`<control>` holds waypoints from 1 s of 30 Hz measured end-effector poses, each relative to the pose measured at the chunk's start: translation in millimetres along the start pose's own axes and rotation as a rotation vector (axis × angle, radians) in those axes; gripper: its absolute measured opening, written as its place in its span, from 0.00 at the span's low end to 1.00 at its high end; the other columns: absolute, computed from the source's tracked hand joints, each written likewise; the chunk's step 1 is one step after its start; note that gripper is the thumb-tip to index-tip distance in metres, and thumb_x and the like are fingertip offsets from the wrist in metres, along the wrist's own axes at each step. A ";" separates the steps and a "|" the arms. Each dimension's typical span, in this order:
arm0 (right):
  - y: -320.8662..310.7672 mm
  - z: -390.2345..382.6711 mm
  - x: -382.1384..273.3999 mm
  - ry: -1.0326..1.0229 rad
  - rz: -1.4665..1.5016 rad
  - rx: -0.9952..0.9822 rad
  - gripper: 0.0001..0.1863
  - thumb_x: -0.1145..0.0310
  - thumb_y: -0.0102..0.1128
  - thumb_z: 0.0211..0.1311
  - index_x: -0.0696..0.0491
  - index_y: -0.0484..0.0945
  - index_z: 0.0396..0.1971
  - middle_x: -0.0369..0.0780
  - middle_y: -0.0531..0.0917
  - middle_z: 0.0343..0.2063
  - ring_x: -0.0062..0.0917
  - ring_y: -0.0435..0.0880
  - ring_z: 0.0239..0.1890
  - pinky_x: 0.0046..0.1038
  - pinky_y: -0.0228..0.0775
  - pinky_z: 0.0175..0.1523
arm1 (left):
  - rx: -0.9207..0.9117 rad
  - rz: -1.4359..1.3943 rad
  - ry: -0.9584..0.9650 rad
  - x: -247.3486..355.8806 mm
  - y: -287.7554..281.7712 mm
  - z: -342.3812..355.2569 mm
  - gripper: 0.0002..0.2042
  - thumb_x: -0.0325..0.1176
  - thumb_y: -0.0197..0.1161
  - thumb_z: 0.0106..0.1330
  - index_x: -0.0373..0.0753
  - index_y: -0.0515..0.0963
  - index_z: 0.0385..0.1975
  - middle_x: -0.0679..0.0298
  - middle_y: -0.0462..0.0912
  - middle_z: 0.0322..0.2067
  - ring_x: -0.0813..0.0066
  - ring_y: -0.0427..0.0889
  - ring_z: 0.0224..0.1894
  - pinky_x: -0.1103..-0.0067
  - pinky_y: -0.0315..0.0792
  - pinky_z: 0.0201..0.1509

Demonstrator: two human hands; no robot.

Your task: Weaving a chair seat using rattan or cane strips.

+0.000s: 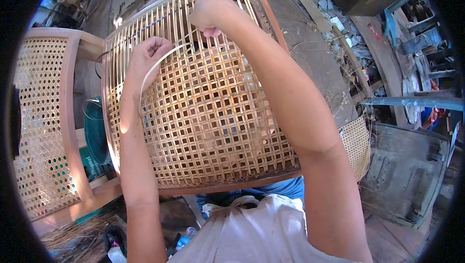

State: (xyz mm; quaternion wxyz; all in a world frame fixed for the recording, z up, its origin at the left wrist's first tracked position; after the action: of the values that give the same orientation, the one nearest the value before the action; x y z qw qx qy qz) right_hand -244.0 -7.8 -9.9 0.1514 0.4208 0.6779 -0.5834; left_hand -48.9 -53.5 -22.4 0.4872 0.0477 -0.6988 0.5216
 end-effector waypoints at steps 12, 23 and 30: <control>5.3 6.8 17.4 -0.027 0.333 0.001 0.19 0.63 0.58 0.58 0.62 0.73 0.15 0.41 0.75 0.14 0.25 0.76 0.15 0.30 0.71 0.21 | -0.047 -0.050 0.052 -0.3 -3.4 0.3 0.08 0.33 0.61 0.68 0.33 0.80 0.35 0.65 0.79 0.23 0.80 0.74 0.27 0.79 0.69 0.35; 5.1 9.2 22.6 -0.066 0.293 0.038 0.17 0.65 0.58 0.59 0.61 0.74 0.15 0.40 0.74 0.11 0.25 0.76 0.15 0.30 0.68 0.20 | 0.021 0.105 -0.001 23.2 -1.5 1.1 0.10 0.41 0.64 0.64 0.42 0.83 0.33 0.68 0.82 0.23 0.78 0.78 0.25 0.78 0.71 0.36; 8.5 10.2 19.0 -0.126 0.326 0.021 0.17 0.65 0.58 0.59 0.61 0.75 0.15 0.39 0.74 0.10 0.26 0.76 0.14 0.30 0.69 0.21 | 0.103 0.125 -0.051 15.2 4.2 5.1 0.10 0.41 0.65 0.60 0.41 0.84 0.30 0.68 0.82 0.20 0.78 0.78 0.23 0.77 0.69 0.31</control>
State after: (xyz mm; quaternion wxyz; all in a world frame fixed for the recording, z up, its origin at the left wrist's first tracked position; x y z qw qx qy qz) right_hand -252.0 -10.0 -31.6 0.2816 0.4895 0.5837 -0.5834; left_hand -62.4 -48.9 -14.1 0.4328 0.0422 -0.6849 0.5847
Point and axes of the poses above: each hand's wrist, its own z-axis towards the middle knuckle, its own y-axis out of the palm, x = y × z, the point moved 7 cm from there along z, towards the middle knuckle
